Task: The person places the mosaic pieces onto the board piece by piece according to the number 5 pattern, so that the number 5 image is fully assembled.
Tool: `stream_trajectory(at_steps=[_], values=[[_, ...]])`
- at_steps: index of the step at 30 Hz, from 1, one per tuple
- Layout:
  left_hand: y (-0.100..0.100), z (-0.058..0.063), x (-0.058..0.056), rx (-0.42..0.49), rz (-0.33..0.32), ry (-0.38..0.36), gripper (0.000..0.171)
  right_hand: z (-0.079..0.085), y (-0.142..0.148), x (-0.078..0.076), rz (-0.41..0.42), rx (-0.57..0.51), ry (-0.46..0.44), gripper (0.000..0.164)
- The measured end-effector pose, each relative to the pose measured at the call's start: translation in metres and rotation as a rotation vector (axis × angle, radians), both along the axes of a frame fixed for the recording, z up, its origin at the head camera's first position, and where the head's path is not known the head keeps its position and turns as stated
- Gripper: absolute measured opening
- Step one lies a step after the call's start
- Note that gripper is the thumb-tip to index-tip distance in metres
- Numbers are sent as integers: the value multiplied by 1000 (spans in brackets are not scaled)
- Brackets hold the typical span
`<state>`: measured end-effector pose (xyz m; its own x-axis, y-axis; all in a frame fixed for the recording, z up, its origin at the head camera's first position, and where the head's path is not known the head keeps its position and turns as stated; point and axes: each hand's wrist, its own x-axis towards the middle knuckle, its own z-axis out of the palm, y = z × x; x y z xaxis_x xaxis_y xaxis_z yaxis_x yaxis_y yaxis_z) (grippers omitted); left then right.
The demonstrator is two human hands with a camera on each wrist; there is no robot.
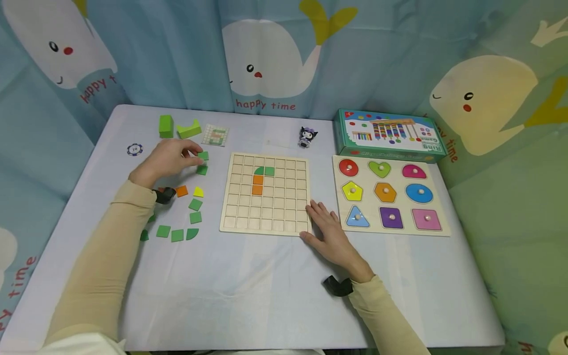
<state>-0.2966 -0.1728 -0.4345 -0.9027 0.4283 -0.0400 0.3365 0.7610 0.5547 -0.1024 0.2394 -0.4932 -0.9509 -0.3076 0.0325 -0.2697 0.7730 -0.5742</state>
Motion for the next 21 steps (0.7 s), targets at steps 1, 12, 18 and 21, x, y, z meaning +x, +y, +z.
stream_trajectory(at_steps=[1,12,18,21], values=[[3,1,0,2,-10,4,36,0,0,0,-1,0,-1,74],[41,12,5,1,-123,64,34,0,0,0,2,0,-7,74],[64,16,4,26,-152,85,33,-1,0,0,0,2,-4,74],[76,18,3,57,-178,98,32,-1,0,0,-1,-3,-2,74]])
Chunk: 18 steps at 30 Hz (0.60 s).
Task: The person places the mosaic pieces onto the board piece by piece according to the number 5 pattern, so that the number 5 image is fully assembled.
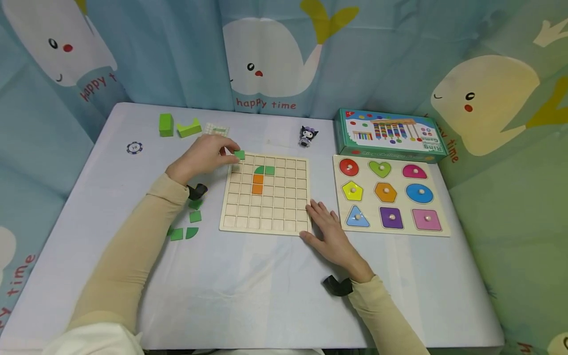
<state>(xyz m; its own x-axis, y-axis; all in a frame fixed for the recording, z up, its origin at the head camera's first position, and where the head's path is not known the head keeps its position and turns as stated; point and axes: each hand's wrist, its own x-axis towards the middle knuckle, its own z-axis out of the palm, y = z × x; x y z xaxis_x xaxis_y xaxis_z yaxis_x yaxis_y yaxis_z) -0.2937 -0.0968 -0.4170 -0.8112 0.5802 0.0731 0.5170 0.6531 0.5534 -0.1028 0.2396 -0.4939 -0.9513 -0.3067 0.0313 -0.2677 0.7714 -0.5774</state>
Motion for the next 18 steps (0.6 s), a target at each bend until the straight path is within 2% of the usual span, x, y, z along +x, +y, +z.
stream_trajectory(at_steps=[11,18], values=[[37,6,-7,53,-65,-45,33,-1,0,2,-1,-5,0,74],[58,2,-8,118,-111,-92,34,-1,1,0,11,-8,9,73]])
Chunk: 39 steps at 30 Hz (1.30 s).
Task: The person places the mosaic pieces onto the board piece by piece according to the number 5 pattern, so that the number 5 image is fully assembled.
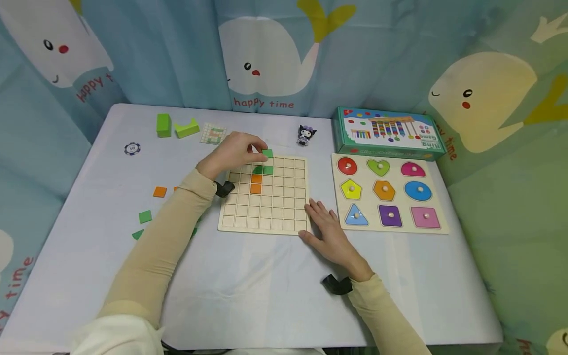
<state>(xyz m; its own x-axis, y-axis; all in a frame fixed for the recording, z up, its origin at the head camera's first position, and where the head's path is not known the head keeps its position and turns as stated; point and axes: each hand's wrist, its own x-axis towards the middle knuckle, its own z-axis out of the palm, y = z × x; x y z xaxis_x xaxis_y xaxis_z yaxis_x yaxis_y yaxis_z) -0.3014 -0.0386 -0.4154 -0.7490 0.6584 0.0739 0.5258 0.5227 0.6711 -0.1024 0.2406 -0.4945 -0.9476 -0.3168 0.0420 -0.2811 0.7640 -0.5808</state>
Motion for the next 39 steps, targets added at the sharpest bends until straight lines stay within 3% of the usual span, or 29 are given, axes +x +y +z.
stream_trajectory(at_steps=[11,24,32,39], values=[[32,-16,0,-54,-26,-56,30,1,0,-1,-3,10,-13,73],[57,-20,9,-251,49,-16,30,0,-1,0,-8,10,-12,73],[62,-25,9,-284,54,-31,27,1,-1,0,-6,15,-16,74],[60,-29,5,-243,23,-91,37,0,0,0,-9,15,-8,73]])
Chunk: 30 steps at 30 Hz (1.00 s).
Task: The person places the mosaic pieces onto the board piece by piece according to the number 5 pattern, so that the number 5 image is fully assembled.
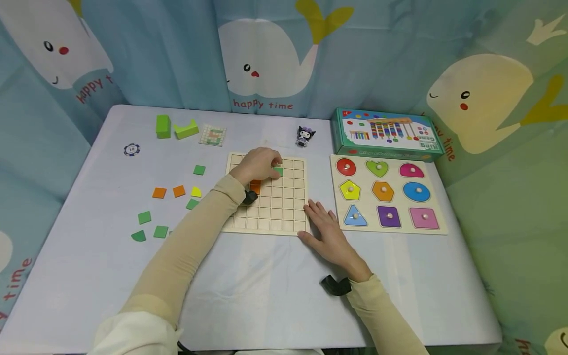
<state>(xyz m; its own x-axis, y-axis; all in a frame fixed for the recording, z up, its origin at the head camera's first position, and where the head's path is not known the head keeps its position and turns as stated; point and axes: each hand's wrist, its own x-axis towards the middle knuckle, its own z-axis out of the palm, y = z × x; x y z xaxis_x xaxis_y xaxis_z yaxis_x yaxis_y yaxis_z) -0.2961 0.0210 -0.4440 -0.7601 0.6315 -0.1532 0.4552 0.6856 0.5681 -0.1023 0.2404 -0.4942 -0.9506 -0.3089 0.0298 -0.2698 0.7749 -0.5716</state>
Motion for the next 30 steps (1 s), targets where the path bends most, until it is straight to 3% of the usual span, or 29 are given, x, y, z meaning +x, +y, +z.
stream_trajectory(at_steps=[11,17,23,30], values=[[-34,-3,-6,244,15,-98,36,0,-3,-1,-1,6,-3,73],[-56,-2,-10,357,50,-93,33,2,-2,0,-4,-2,3,73],[-83,0,-13,355,109,-41,33,1,-1,0,-7,-6,-1,73],[-125,-3,-14,264,197,12,35,1,-1,1,-7,-6,-1,73]])
